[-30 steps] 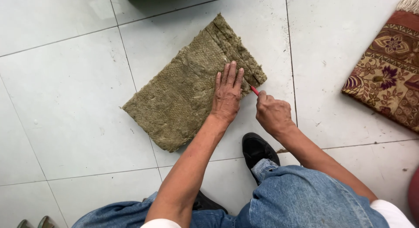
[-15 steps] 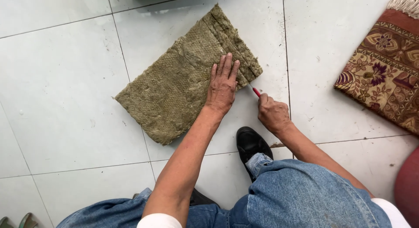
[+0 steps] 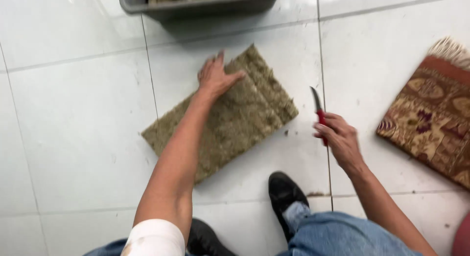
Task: Cutting a large block of rockwool insulation into smaller hydroponic planting cubes using a knife.
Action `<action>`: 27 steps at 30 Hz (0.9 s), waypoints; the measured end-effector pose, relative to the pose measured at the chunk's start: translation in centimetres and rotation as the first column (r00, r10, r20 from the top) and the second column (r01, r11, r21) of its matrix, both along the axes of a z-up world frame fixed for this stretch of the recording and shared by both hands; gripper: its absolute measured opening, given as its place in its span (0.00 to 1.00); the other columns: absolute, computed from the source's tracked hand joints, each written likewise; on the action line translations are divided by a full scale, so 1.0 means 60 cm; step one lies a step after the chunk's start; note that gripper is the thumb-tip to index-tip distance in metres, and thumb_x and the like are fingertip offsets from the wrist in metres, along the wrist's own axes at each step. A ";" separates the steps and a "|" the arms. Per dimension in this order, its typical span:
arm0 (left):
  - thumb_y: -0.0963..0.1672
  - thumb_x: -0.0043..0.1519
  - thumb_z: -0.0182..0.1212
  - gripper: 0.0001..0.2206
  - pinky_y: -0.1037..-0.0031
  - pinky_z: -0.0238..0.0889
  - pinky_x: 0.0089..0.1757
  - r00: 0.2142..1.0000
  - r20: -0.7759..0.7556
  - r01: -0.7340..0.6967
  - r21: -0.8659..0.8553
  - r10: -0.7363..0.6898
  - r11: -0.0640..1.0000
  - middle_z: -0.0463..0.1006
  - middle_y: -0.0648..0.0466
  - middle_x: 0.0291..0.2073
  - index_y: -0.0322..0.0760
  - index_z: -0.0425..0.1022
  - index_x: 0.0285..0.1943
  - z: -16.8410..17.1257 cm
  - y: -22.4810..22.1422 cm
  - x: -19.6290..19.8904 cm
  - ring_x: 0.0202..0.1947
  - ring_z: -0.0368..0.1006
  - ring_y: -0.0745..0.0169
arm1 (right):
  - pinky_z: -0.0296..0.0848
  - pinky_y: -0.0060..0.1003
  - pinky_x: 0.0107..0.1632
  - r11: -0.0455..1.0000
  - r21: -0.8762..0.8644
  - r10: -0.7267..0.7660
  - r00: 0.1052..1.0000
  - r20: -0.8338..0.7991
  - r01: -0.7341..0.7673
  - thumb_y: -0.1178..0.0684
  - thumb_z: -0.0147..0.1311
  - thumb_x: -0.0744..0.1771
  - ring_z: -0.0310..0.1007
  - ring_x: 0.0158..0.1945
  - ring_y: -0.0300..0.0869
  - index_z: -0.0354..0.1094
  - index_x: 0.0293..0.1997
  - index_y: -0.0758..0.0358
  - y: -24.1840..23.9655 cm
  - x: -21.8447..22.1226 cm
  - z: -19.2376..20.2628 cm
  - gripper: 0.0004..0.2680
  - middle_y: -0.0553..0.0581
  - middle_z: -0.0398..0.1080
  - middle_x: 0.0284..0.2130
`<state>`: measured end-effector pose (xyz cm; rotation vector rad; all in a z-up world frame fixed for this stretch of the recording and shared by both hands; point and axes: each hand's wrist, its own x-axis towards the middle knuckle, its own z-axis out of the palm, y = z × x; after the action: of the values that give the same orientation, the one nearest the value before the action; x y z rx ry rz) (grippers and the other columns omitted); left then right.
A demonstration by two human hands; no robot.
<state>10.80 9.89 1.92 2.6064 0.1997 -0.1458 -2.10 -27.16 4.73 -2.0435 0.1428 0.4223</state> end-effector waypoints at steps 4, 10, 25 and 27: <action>0.60 0.40 0.77 0.49 0.57 0.58 0.62 0.901 -0.430 0.053 -0.012 -0.053 0.999 0.67 0.41 0.65 0.37 0.66 0.70 0.010 0.034 0.017 0.65 0.63 0.43 | 0.80 0.37 0.44 0.907 0.367 -0.067 0.932 -0.357 0.206 0.53 0.59 0.65 0.78 0.43 0.39 0.73 0.51 0.63 0.065 0.083 -0.038 0.11 0.57 0.75 0.48; 0.59 0.32 0.81 0.50 0.62 0.65 0.58 0.833 -0.534 0.075 -0.149 -0.144 0.986 0.76 0.45 0.56 0.36 0.71 0.66 0.097 0.043 -0.020 0.56 0.73 0.47 | 0.76 0.43 0.44 0.950 0.285 -0.045 0.959 -0.279 0.128 0.54 0.60 0.67 0.73 0.38 0.43 0.78 0.47 0.68 0.072 0.059 -0.070 0.09 0.66 0.76 0.43; 0.38 0.61 0.62 0.24 0.61 0.70 0.47 0.844 0.416 0.077 0.530 -0.338 0.844 0.74 0.39 0.54 0.29 0.70 0.69 0.193 -0.107 -0.216 0.48 0.70 0.46 | 0.85 0.40 0.52 0.643 0.740 -0.128 0.980 -0.153 0.199 0.56 0.57 0.68 0.80 0.42 0.42 0.75 0.52 0.70 0.152 0.150 0.049 0.09 0.62 0.77 0.41; 0.37 0.60 0.58 0.25 0.60 0.69 0.48 0.837 0.396 0.102 0.564 -0.377 0.820 0.72 0.39 0.56 0.33 0.69 0.70 0.124 -0.136 -0.247 0.49 0.68 0.47 | 0.85 0.39 0.50 0.658 0.703 -0.161 0.962 -0.220 0.270 0.56 0.57 0.68 0.83 0.44 0.43 0.74 0.49 0.71 0.123 0.123 0.027 0.09 0.61 0.78 0.41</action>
<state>-3.99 1.72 9.37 3.0915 -0.3441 0.5719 5.31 -19.80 6.34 -1.1764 0.2557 0.3871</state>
